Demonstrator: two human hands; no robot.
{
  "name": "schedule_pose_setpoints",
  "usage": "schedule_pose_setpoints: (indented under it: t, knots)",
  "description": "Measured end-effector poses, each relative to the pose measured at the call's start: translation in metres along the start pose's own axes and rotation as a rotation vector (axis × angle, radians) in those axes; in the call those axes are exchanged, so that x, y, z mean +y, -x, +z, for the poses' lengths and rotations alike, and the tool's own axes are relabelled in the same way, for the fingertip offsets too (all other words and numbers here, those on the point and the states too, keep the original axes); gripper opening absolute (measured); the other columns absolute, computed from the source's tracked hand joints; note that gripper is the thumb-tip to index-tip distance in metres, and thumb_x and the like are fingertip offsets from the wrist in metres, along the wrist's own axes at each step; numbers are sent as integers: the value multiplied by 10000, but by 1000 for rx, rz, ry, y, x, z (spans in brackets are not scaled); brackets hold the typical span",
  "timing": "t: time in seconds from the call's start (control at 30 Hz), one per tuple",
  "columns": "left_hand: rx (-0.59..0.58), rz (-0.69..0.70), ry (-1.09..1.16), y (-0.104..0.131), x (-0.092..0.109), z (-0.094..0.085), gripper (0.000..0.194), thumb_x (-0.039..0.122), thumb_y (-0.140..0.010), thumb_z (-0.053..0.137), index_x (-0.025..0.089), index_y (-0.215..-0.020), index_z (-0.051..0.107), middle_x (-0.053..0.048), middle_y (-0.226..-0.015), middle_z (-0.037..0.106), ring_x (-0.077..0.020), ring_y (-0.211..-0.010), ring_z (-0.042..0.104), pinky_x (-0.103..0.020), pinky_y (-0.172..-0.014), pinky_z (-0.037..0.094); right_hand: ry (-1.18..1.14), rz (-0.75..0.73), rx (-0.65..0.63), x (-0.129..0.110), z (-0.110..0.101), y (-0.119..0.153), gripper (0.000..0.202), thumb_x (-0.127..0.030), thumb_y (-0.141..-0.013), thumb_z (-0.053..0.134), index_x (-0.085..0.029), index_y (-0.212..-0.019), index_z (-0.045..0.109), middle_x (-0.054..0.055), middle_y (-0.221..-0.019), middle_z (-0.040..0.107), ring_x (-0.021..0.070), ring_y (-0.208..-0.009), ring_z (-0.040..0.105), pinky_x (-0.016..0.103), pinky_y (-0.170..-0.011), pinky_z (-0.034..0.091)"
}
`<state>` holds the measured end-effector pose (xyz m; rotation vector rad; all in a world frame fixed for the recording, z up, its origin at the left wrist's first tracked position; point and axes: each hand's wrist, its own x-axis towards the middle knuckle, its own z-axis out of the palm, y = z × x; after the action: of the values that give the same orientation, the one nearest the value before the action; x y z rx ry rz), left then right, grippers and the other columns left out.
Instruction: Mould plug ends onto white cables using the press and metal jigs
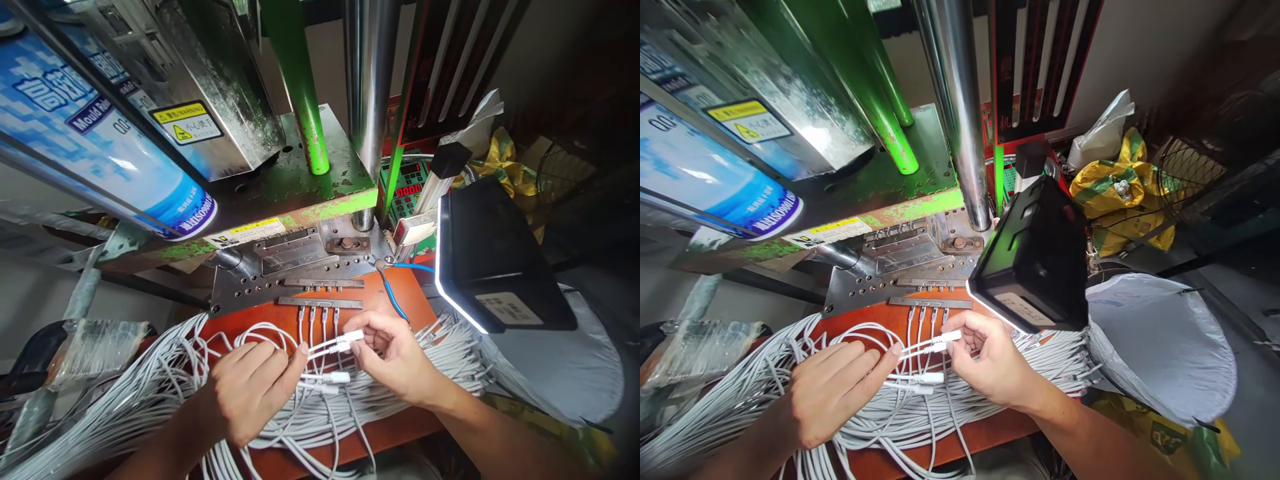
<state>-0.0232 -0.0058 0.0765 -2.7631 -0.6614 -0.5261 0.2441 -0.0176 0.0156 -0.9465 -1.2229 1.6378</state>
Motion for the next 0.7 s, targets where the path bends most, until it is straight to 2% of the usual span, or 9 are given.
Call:
schedule_pose_setpoints:
  t: [0.13,0.23,0.37,0.5,0.6,0.7]
  knots:
    - [-13,10,-12,1,-2,1,273,104,-1020,532,107,-1268,646,-29,-788,665,-157,-687,584,-300,-630,440,40,-13,10,-1,0,-1,161,-265,-946,686,-185,-1086,672,25,-869,647,139,-726,585,265,-647,479]
    - [-39,45,-35,2,-4,1,285,107,-1023,514,86,-1276,643,-37,-791,672,-164,-688,571,-306,-622,434,80,-10,10,-2,0,0,146,-267,-930,698,-181,-1046,674,26,-865,645,137,-715,580,264,-637,475]
    - [-32,45,-23,0,-1,0,290,82,-985,557,50,-1261,638,-43,-772,665,-179,-675,564,-328,-612,424,25,0,-15,-4,1,0,169,-318,-944,704,-180,-1035,670,24,-844,653,140,-705,596,263,-632,492]
    - [20,33,-5,5,-3,4,284,81,-983,528,59,-1243,640,-32,-754,639,-165,-649,557,-319,-578,397,-44,4,-4,-5,-2,-4,235,-406,-977,695,-184,-1054,682,31,-847,679,145,-695,631,273,-642,523]
    - [58,2,-3,10,-7,11,291,75,-983,527,70,-1256,628,-20,-756,620,-155,-643,564,-310,-583,414,-13,-13,-16,-6,-8,-3,300,-467,-1010,639,-179,-1070,700,30,-780,689,154,-658,644,285,-631,532]
    - [-31,-89,-12,3,6,12,182,133,-1011,548,100,-1148,663,3,-706,587,-144,-624,559,-299,-568,434,138,-33,31,-7,-8,6,322,-494,-1003,641,-201,-1098,736,32,-747,704,182,-661,667,296,-642,563]
